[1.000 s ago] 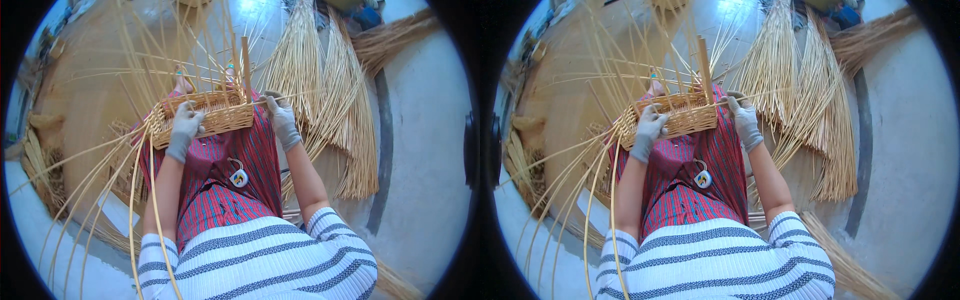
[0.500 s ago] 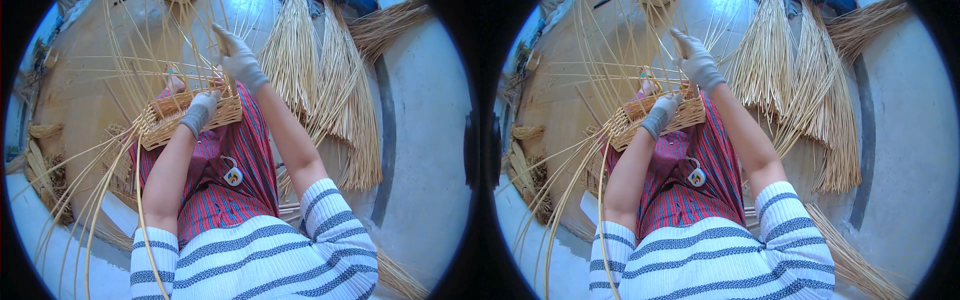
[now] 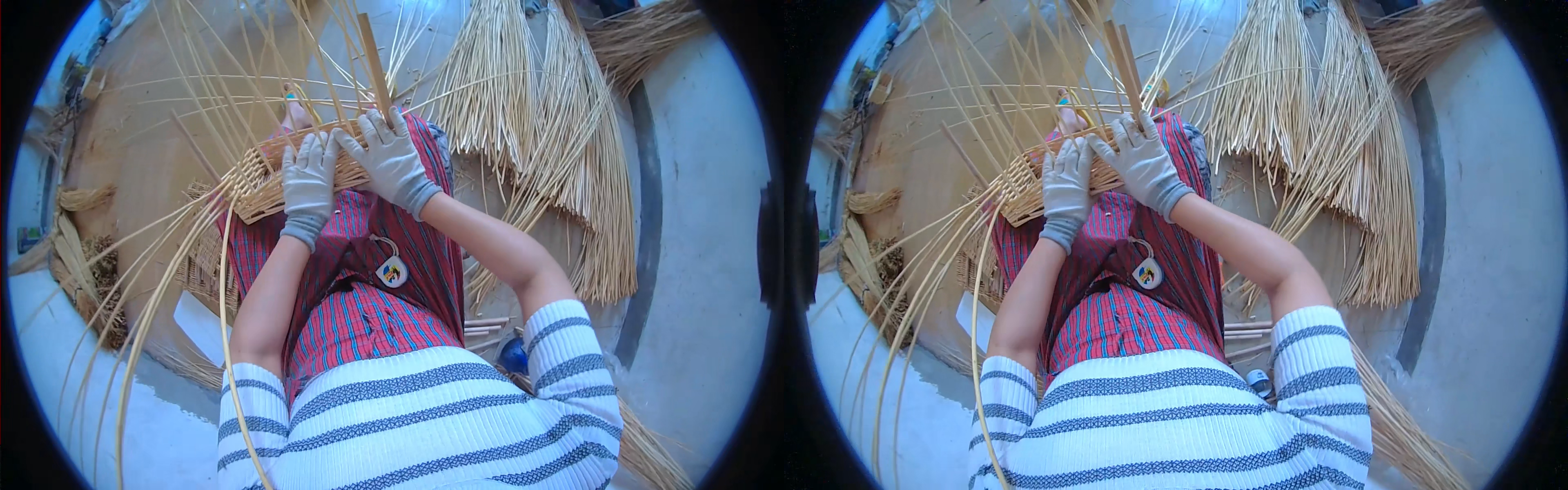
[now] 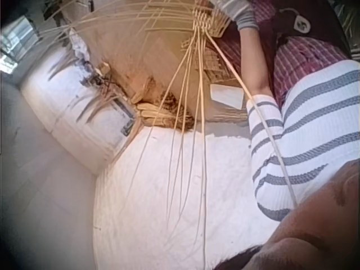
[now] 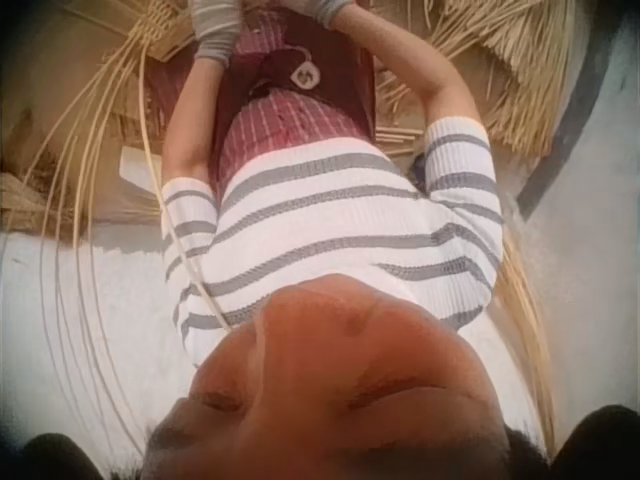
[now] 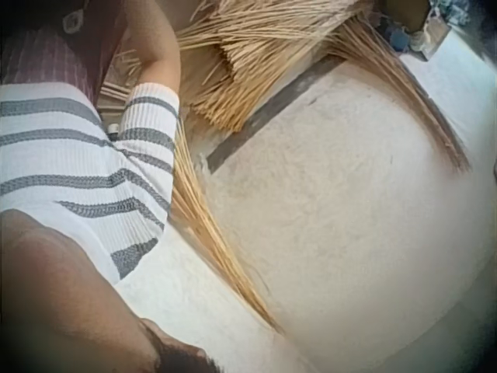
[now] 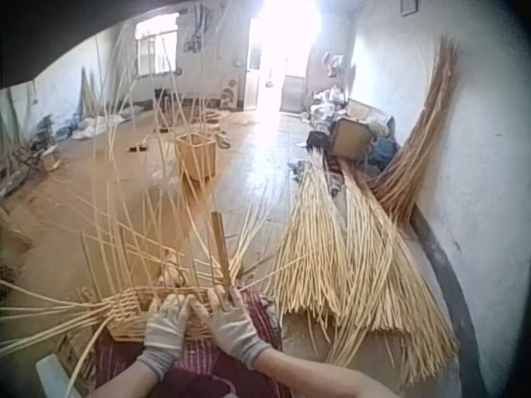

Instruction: Weaving a wicker basket using long thin strips and structural wooden stakes.

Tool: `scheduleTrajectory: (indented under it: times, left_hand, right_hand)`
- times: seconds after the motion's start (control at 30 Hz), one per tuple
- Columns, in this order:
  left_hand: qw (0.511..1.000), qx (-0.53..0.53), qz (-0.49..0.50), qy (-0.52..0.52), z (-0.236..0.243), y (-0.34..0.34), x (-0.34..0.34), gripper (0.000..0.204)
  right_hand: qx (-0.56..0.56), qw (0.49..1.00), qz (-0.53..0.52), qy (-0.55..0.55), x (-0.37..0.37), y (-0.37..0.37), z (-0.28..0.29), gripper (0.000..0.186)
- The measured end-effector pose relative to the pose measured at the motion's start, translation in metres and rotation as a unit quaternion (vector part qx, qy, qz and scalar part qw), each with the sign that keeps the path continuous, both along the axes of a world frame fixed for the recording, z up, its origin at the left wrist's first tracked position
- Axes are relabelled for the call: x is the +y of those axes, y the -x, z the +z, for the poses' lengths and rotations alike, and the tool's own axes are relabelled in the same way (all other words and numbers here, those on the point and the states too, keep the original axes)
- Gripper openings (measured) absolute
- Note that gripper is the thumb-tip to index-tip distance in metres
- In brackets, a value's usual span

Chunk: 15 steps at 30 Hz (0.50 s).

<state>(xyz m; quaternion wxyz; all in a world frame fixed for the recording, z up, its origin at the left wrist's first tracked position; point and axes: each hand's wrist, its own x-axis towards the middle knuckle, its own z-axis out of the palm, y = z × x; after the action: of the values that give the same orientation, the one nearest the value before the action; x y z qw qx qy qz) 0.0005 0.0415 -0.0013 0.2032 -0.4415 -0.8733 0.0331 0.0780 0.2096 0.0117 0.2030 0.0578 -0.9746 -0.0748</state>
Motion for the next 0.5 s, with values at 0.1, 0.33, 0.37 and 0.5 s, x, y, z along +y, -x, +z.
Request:
scheduleTrajectory:
  times: [0.1, 0.33, 0.37, 0.5]
  left_hand:
    - [0.995, -0.094, 0.027, 0.015, 0.009, 0.0, -0.001, 0.083]
    - [0.99, -0.134, 0.026, -0.025, 0.005, 0.008, 0.004, 0.08]
    - [0.99, -0.135, 0.028, -0.029, 0.004, 0.004, 0.003, 0.08]
    - [0.98, -0.193, 0.009, -0.054, 0.02, -0.014, -0.01, 0.077]
  right_hand:
    - [-0.007, 0.997, -0.027, 0.075, -0.009, 0.006, -0.014, 0.082]
    - [-0.057, 0.994, -0.055, 0.074, -0.013, 0.014, 0.002, 0.051]
    - [-0.04, 0.995, -0.057, 0.076, -0.013, 0.006, -0.001, 0.05]
    - [0.004, 0.994, -0.039, 0.104, -0.016, -0.008, 0.006, 0.049]
